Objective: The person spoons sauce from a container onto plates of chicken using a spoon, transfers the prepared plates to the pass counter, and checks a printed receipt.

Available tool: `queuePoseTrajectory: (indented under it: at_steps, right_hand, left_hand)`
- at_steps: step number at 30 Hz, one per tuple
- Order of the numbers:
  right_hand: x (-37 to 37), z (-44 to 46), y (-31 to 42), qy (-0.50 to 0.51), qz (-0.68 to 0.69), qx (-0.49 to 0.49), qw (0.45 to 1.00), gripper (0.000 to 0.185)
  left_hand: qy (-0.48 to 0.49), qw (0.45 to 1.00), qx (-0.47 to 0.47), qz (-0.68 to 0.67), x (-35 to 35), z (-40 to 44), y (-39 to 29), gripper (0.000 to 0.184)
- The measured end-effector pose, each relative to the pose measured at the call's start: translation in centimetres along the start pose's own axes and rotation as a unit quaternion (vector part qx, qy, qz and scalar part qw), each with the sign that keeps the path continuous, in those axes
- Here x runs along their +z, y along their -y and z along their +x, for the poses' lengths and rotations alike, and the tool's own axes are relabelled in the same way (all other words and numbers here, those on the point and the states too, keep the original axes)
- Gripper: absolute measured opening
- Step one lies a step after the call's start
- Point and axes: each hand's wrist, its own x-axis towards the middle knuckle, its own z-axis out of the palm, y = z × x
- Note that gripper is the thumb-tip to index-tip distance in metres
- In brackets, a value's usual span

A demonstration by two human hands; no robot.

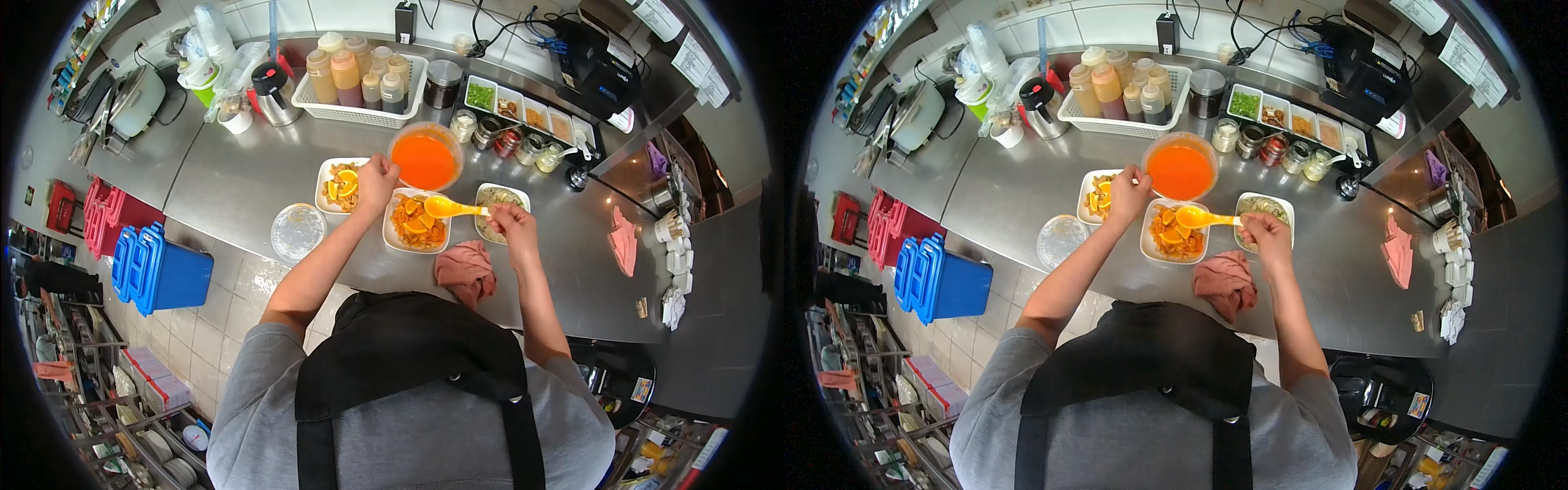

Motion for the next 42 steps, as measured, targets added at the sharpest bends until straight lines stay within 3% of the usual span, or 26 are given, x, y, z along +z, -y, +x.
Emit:
queuePoseTrajectory:
  at_steps: [4,6,7,9,12,14,16,17,19,23,25,27,36,42]
  right_hand:
    - [1.4,1.7,1.3,-0.007,0.046,-0.006,0.999,0.013]
    - [2.7,2.6,1.5,-0.041,0.009,-0.100,0.994,0.013]
    - [3.1,3.4,1.1,-0.041,0.010,-0.101,0.994,0.013]
    - [4.1,4.7,-0.1,-0.089,-0.111,-0.206,0.968,0.013]
    - [5.1,5.0,-0.8,-0.096,-0.169,-0.224,0.955,0.013]
    - [4.9,6.0,-2.2,-0.086,-0.175,-0.214,0.957,0.013]
    - [4.9,6.2,-2.6,-0.042,-0.046,-0.145,0.987,0.013]
    - [4.6,6.2,-2.7,-0.042,-0.046,-0.145,0.988,0.013]
    - [4.2,6.0,-2.5,-0.010,0.070,-0.042,0.997,0.014]
    - [4.0,5.2,-2.1,-0.007,0.079,-0.034,0.996,0.015]
    - [3.8,4.2,-1.5,0.005,0.043,-0.053,0.998,0.016]
    - [3.7,3.0,-0.9,0.011,0.026,-0.051,0.998,0.016]
    - [4.3,-0.1,-3.8,0.051,-0.109,-0.105,0.987,0.011]
    - [4.4,-2.8,-1.7,0.061,-0.244,-0.212,0.944,0.009]
  left_hand:
    - [0.013,0.999,-0.028,-0.034,-0.1,-0.7,-1.6,0.017]
    - [0.007,0.998,-0.020,-0.058,0.2,-0.9,-1.8,0.019]
    - [0.006,0.998,-0.019,-0.058,0.3,-0.9,-1.5,0.019]
    - [0.004,0.998,-0.011,-0.067,0.5,-0.8,-1.4,0.019]
    - [0.003,0.998,-0.007,-0.064,0.5,-1.0,-1.7,0.019]
    - [0.007,0.998,-0.008,-0.063,0.3,-1.0,-1.8,0.018]
    - [0.013,0.998,-0.010,-0.061,0.2,-0.9,-1.8,0.016]
    - [0.008,0.998,-0.016,-0.064,0.2,-0.9,-1.8,0.018]
    - [0.004,0.998,-0.023,-0.066,0.1,-0.8,-1.6,0.019]
    - [-0.014,0.997,-0.023,-0.069,0.1,-0.6,-0.6,0.019]
    - [-0.020,0.996,-0.027,-0.078,0.2,-0.2,0.8,0.019]
    - [-0.035,0.999,0.005,0.012,0.1,0.3,1.9,0.017]
    - [-0.052,0.998,0.031,0.032,-0.1,1.1,3.5,0.017]
    - [-0.055,0.998,0.018,0.005,-0.4,1.2,3.6,0.018]
